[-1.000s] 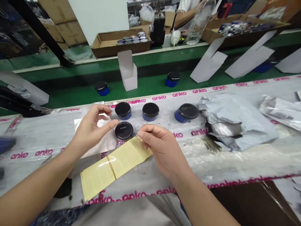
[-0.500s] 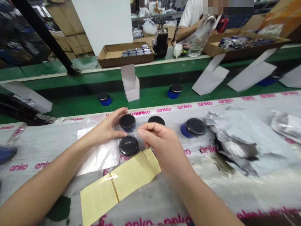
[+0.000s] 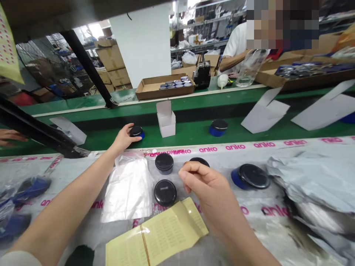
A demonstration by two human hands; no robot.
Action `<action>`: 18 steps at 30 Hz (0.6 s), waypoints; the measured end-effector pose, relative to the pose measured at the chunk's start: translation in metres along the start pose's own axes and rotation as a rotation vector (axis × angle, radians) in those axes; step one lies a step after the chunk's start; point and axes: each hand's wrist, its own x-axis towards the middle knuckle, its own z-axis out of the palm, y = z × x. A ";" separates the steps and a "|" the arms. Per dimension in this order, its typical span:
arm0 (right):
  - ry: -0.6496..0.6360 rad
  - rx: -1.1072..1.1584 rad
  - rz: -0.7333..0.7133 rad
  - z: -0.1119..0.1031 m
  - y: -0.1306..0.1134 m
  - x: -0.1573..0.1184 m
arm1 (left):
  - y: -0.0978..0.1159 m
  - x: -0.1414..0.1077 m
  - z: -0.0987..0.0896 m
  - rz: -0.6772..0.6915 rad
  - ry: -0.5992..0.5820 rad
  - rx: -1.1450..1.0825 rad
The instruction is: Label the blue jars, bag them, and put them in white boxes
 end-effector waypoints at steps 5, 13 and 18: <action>-0.014 0.007 -0.052 -0.007 0.001 -0.007 | 0.042 -0.037 -0.001 0.120 0.048 0.037; -0.152 0.218 -0.154 0.006 -0.013 -0.016 | 0.090 -0.151 0.017 0.342 -0.458 -0.140; -0.114 0.347 -0.070 0.012 -0.005 -0.042 | 0.068 -0.184 0.036 0.302 -0.513 -0.267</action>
